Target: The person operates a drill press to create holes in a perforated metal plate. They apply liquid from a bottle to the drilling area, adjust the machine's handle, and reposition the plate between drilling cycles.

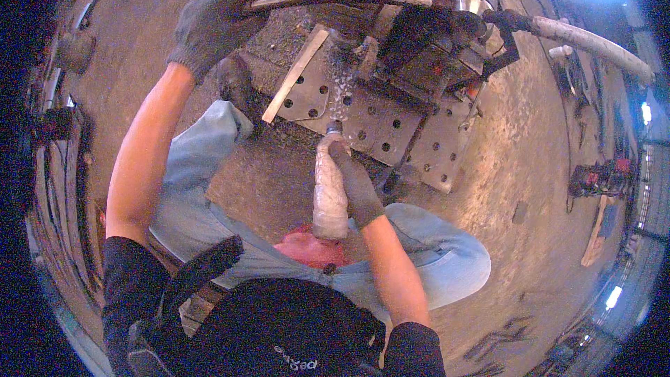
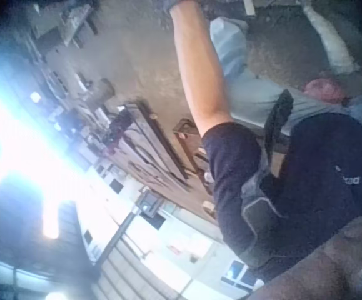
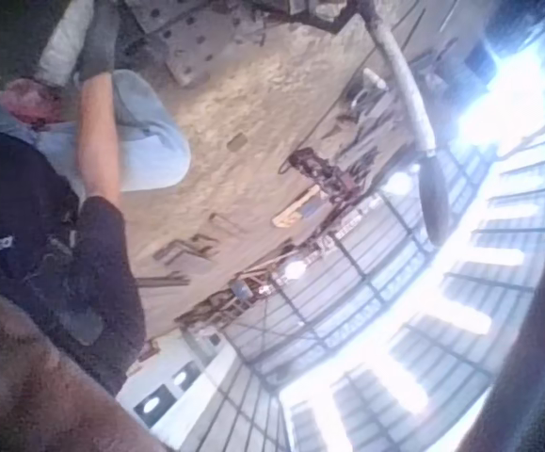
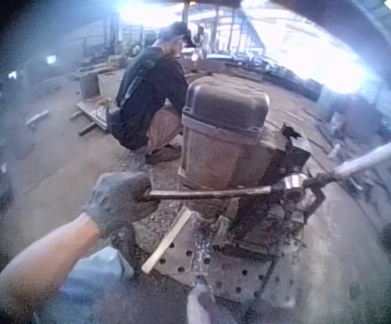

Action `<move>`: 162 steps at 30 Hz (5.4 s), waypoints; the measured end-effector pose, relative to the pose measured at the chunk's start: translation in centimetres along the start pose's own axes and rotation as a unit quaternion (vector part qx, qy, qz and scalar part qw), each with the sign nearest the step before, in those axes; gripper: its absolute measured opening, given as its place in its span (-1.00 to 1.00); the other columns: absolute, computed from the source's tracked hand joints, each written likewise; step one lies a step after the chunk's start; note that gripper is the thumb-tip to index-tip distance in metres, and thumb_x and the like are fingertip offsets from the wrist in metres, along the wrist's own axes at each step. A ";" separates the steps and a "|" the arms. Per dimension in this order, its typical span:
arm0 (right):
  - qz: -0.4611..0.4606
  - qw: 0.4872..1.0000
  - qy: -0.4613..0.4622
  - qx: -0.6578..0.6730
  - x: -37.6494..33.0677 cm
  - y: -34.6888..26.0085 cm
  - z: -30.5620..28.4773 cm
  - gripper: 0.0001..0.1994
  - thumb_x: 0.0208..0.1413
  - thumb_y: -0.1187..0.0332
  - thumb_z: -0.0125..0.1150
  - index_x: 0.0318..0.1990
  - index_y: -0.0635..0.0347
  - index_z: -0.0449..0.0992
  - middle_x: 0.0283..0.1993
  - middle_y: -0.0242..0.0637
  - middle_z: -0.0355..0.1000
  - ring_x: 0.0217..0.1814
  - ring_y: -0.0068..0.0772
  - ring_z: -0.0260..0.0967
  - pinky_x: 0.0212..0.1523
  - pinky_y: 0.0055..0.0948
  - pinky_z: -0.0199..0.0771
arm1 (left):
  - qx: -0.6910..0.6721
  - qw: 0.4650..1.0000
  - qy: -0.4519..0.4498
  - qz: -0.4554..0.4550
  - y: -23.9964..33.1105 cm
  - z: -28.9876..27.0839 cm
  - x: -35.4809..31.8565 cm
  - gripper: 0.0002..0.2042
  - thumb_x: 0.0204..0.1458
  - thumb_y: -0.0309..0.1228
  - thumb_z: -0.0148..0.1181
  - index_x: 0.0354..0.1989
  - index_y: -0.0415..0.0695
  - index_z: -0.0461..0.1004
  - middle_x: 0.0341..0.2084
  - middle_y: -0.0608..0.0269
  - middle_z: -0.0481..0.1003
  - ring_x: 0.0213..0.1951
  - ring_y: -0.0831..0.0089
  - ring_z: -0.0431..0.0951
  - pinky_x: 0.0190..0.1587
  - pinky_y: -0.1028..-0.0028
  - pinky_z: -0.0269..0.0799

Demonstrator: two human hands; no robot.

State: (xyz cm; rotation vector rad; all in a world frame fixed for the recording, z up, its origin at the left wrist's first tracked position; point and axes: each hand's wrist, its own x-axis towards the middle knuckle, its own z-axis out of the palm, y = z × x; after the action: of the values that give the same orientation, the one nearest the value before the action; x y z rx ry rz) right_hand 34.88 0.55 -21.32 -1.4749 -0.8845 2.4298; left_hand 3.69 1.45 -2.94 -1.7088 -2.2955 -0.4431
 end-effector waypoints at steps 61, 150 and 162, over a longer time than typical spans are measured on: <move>0.014 0.999 0.007 0.050 -1.5 -1.4 1.1 -0.58 0.15 -0.06 0.14 -0.13 0.13 0.49 -0.33 -0.42 0.43 -0.38 -0.59 0.37 -0.35 -0.55 0.43 | 0.005 1.000 0.015 0.004 -0.1 0.7 0.1 -0.69 -0.12 -0.02 0.28 -0.39 0.00 0.51 -0.54 0.14 0.53 -0.43 0.07 0.56 -0.37 0.17 0.44; 0.027 0.998 0.028 -0.042 -1.7 -1.8 1.4 -0.46 0.13 -0.21 0.05 -0.20 0.17 0.51 -0.43 -0.38 0.43 -0.45 -0.56 0.33 -0.42 -0.50 0.40 | 0.010 1.000 0.002 -0.014 0.1 0.5 0.0 -0.69 -0.14 -0.05 0.28 -0.34 0.00 0.53 -0.49 0.13 0.56 -0.37 0.05 0.57 -0.33 0.18 0.46; 0.024 0.999 0.021 -0.021 -1.5 -1.5 0.8 -0.45 0.11 -0.17 0.10 -0.14 0.22 0.50 -0.36 -0.36 0.45 -0.41 -0.56 0.36 -0.37 -0.52 0.43 | 0.000 1.000 -0.017 -0.016 0.1 0.5 0.1 -0.72 -0.14 -0.08 0.28 -0.36 0.01 0.54 -0.50 0.13 0.55 -0.38 0.08 0.57 -0.33 0.20 0.46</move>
State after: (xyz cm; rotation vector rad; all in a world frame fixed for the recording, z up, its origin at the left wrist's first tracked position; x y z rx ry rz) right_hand 34.65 0.80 -19.11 -1.5738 -0.9079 2.4192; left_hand 3.70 1.76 -3.31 -1.6941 -2.3497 -0.4250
